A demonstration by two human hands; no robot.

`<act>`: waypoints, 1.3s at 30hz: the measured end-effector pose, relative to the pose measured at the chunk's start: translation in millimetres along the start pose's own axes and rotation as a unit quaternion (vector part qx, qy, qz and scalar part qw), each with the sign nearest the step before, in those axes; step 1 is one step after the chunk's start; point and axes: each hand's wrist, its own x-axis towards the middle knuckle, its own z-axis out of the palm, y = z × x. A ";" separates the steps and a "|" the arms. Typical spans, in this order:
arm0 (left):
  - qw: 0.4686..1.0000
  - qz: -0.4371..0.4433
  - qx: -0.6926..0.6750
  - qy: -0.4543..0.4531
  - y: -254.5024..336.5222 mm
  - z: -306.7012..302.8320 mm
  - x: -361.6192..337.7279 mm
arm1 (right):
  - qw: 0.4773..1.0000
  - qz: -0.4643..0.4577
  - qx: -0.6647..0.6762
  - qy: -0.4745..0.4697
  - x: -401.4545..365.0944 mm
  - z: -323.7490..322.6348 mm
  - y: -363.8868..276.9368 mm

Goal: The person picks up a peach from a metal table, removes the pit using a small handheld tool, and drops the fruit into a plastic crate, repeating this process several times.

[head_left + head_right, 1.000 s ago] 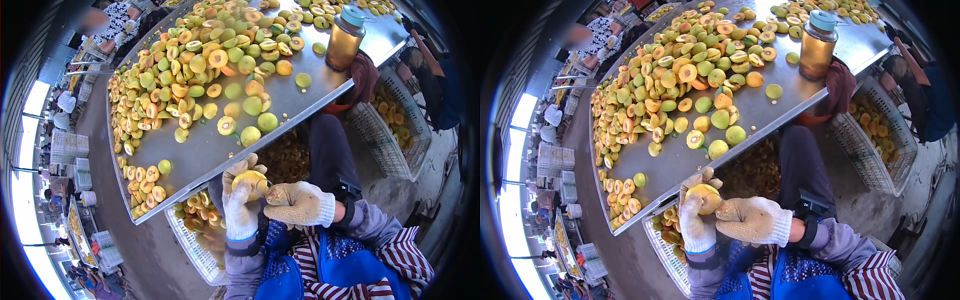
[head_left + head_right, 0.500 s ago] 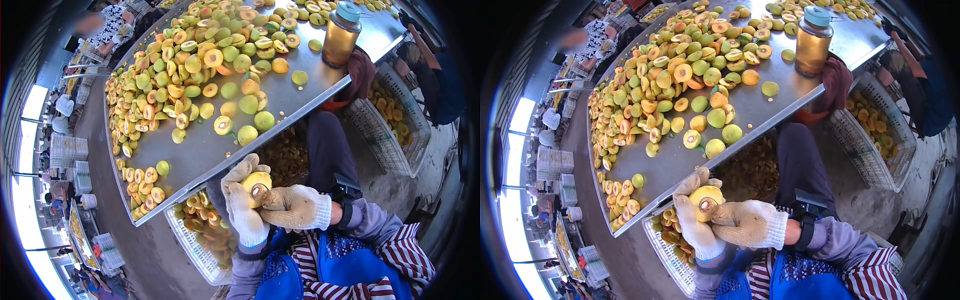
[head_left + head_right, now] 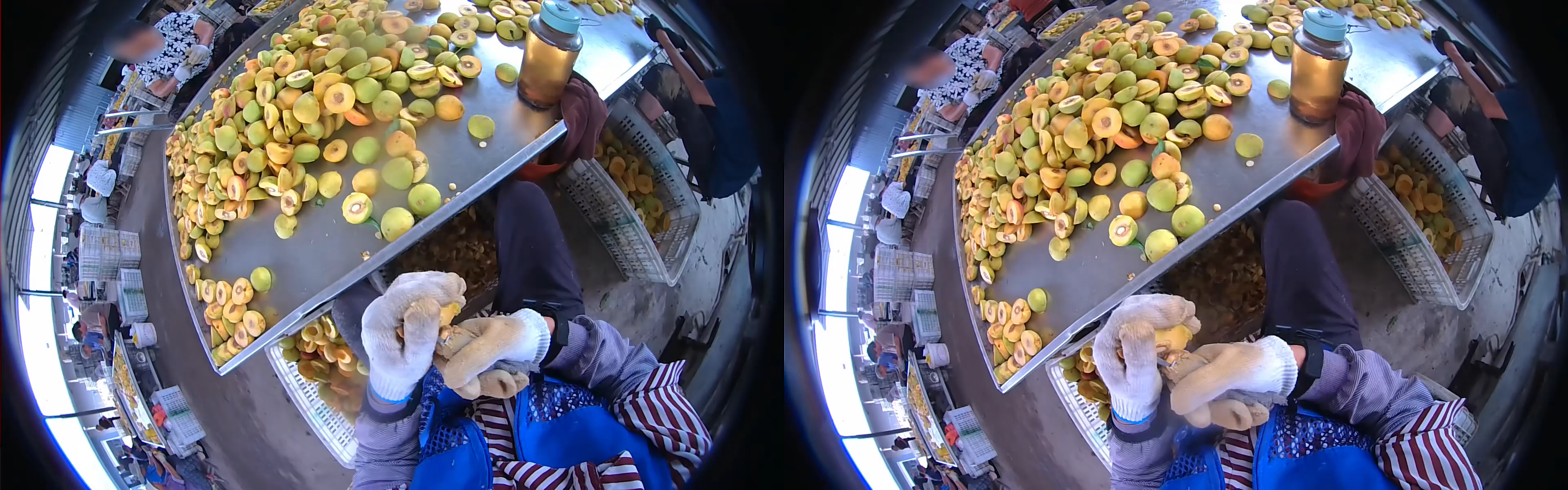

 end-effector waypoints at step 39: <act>0.849 -0.162 0.497 0.073 -106.3 -92.6 95.0 | 0.966 0.004 -0.127 0.226 3.8 15.5 -22.7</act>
